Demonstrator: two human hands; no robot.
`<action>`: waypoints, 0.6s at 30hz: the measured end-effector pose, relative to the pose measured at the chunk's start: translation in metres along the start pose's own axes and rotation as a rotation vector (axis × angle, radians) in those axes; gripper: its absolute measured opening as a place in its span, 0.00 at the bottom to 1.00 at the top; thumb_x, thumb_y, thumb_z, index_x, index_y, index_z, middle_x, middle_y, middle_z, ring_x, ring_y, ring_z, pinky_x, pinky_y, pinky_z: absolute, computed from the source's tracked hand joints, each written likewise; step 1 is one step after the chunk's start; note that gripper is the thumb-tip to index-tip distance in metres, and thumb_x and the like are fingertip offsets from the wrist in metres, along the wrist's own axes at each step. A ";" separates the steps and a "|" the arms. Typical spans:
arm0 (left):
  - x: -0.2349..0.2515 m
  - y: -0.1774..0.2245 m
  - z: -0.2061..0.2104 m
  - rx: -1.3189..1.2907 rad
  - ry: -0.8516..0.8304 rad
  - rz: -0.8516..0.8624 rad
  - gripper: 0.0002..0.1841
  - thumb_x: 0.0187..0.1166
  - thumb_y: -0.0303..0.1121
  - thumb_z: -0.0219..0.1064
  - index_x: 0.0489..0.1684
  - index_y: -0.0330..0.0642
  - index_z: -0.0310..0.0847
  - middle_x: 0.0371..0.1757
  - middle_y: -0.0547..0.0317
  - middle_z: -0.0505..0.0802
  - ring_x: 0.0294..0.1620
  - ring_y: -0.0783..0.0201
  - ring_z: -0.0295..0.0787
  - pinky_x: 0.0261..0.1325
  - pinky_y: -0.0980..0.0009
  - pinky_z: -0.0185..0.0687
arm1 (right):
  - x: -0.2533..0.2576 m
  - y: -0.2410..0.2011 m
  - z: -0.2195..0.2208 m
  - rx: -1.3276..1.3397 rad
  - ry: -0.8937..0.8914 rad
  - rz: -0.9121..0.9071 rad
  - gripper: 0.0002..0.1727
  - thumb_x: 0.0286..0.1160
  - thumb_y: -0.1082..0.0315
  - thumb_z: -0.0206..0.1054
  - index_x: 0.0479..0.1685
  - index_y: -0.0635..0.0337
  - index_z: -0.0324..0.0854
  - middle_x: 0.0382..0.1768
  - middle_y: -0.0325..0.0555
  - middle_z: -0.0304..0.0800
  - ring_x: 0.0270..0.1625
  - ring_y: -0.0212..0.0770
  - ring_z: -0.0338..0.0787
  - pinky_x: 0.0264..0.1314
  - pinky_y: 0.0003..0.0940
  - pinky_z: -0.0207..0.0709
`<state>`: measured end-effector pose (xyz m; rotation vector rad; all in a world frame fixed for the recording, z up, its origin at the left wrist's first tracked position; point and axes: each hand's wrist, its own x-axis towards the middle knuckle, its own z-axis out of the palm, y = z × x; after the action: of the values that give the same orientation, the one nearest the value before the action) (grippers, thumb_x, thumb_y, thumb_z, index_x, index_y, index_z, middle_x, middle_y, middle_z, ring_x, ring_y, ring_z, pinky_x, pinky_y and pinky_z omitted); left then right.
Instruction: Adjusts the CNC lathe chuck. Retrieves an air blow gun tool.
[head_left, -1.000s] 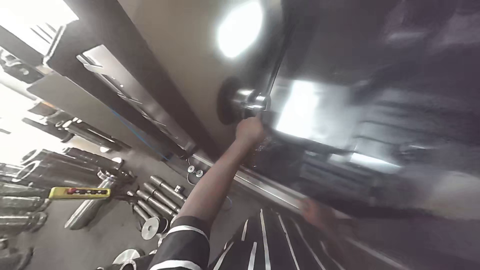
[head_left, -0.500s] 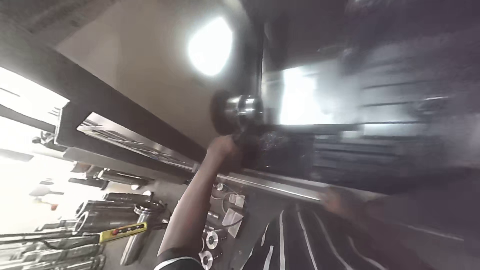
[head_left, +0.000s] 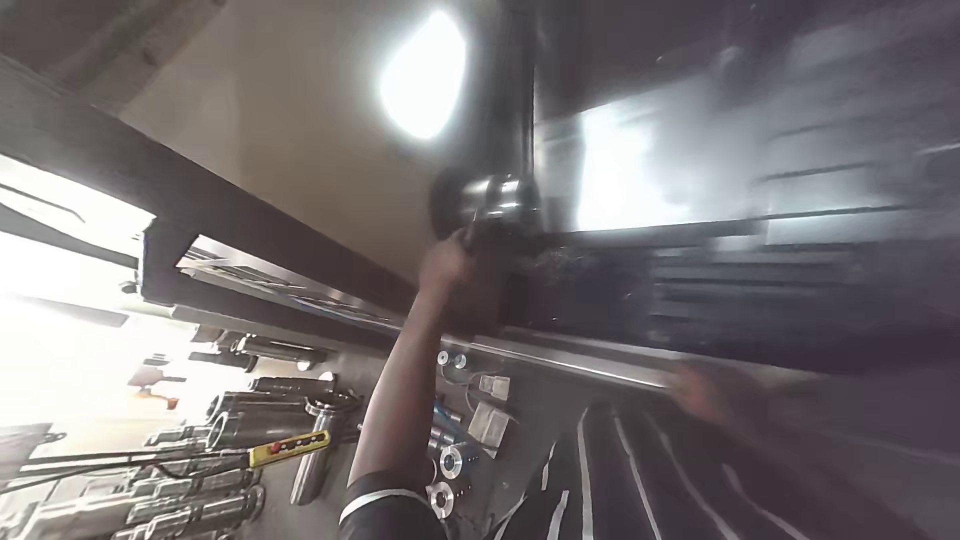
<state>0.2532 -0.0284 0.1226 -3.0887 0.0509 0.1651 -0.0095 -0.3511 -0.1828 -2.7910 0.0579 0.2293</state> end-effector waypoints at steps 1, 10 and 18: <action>0.000 -0.001 -0.002 0.027 -0.018 -0.018 0.27 0.82 0.57 0.58 0.81 0.66 0.73 0.59 0.49 0.94 0.60 0.42 0.91 0.58 0.32 0.82 | -0.001 0.001 0.001 -0.009 0.015 -0.009 0.41 0.78 0.28 0.45 0.43 0.58 0.87 0.42 0.58 0.93 0.50 0.63 0.93 0.49 0.64 0.82; -0.008 0.002 -0.011 0.120 -0.236 0.092 0.23 0.85 0.55 0.59 0.72 0.56 0.81 0.58 0.44 0.92 0.59 0.40 0.90 0.59 0.31 0.81 | -0.001 0.004 0.007 0.022 0.069 -0.020 0.40 0.78 0.28 0.46 0.43 0.57 0.88 0.40 0.56 0.93 0.47 0.62 0.93 0.47 0.64 0.82; -0.015 0.060 -0.007 0.307 -0.235 0.190 0.23 0.82 0.55 0.57 0.67 0.58 0.83 0.57 0.48 0.93 0.59 0.42 0.91 0.56 0.33 0.84 | -0.003 0.003 0.005 0.062 0.048 -0.004 0.38 0.79 0.29 0.47 0.48 0.55 0.88 0.45 0.55 0.94 0.54 0.61 0.92 0.56 0.64 0.81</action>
<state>0.2367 -0.0877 0.1281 -2.7340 0.3273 0.4774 -0.0129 -0.3528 -0.1880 -2.7348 0.0699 0.1566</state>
